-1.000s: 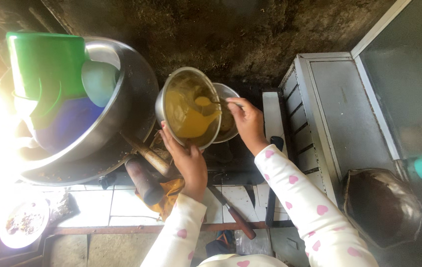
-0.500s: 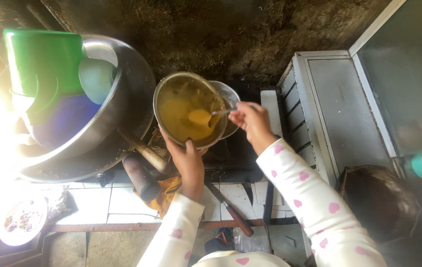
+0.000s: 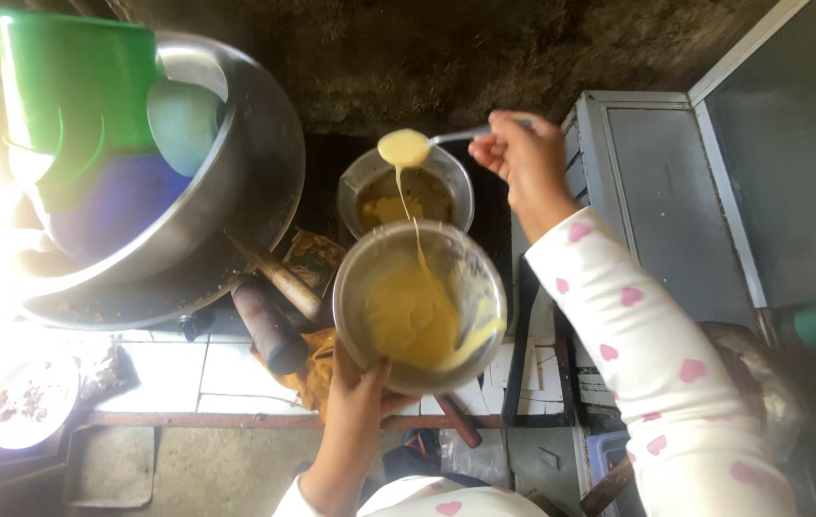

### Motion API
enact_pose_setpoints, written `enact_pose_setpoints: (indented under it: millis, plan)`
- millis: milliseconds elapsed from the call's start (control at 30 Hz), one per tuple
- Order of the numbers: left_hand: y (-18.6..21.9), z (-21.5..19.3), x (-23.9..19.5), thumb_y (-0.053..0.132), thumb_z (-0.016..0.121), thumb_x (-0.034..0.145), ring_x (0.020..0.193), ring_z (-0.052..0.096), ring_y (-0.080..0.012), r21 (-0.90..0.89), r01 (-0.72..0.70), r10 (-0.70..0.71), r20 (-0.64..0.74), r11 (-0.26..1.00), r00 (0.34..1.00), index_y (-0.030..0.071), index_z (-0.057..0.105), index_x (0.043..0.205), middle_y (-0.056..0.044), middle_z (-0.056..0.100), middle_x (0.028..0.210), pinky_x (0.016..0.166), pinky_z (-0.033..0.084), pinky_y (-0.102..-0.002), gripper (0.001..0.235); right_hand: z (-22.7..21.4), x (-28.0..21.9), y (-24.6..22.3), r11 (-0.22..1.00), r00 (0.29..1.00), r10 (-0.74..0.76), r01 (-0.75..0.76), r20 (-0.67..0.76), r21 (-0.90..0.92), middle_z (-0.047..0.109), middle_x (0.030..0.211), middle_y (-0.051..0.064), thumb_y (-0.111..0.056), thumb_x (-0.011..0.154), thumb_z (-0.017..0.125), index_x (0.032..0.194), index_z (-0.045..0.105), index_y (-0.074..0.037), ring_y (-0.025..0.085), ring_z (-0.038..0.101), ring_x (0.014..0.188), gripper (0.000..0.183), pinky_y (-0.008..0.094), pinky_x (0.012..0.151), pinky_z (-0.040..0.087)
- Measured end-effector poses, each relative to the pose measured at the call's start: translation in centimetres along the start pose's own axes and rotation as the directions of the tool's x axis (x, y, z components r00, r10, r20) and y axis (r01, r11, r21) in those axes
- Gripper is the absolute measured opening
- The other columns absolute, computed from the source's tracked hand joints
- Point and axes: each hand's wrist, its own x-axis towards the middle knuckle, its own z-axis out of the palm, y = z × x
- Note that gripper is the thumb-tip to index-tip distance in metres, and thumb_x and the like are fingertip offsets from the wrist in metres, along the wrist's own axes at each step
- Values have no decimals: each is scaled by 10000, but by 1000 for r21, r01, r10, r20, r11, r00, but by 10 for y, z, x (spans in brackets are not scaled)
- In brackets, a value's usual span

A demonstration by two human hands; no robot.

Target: The person cooks small round pancakes in a pan on a gas stove, flipping them with a spatula and placing them on a plate. They add butter to the pan, pour batter from a bowl, and spread it to form pancakes.

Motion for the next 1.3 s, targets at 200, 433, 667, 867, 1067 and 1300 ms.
enact_pose_setpoints:
  millis: [200, 433, 667, 867, 1067, 1300]
  plan:
    - [-4, -19, -18, 22, 481, 920, 1052, 727, -339, 6, 37, -37, 7, 999, 999, 251, 244, 1608, -149, 531, 1421, 672, 654, -417, 763, -7, 6, 78, 974, 995, -93, 99, 35, -204, 735, 856, 121, -95, 993, 637, 1101, 678, 33, 172, 740, 725, 173, 283, 689, 653]
    - [3, -37, -27, 20, 483, 919, 1014, 738, -338, 59, 125, -127, 47, 990, 991, 285, 222, 1622, -146, 551, 1418, 651, 630, -408, 795, -1, -20, 98, 690, 886, -386, 462, 256, -558, 780, 901, 96, -82, 1011, 636, 1117, 730, -33, 134, 771, 796, 149, 259, 723, 617]
    - [4, -71, -38, -1, 511, 904, 1058, 717, -320, 97, 79, -92, 135, 992, 987, 253, 216, 1647, -176, 540, 1450, 636, 679, -399, 839, 6, -46, 70, 337, 678, -537, 718, 502, -609, 773, 968, 125, -87, 1024, 690, 1140, 737, -59, 198, 730, 755, 128, 317, 646, 544]
    - [11, -93, -39, -1, 528, 863, 1114, 688, -302, 130, 94, -113, 143, 987, 983, 243, 160, 1643, -113, 468, 1525, 638, 684, -411, 896, 15, -53, 43, 280, 608, -574, 775, 549, -566, 781, 1014, 111, -83, 1052, 683, 1150, 719, -56, 175, 733, 747, 107, 297, 618, 538]
    - [10, -102, -42, 16, 532, 883, 1098, 703, -300, 152, 71, -93, 141, 986, 986, 251, 168, 1660, -136, 485, 1494, 643, 682, -397, 889, 10, -47, 34, 298, 605, -645, 762, 468, -575, 793, 1016, 87, -85, 1076, 672, 1164, 720, -42, 178, 723, 756, 109, 276, 591, 526]
    - [6, -123, -47, 33, 537, 895, 995, 730, -323, 163, 122, -143, 125, 979, 982, 231, 229, 1627, -176, 565, 1413, 635, 681, -402, 819, 13, -64, 84, 376, 676, -626, 699, 389, -608, 784, 1038, 80, -79, 1061, 637, 1154, 719, -60, 161, 776, 874, 125, 265, 701, 614]
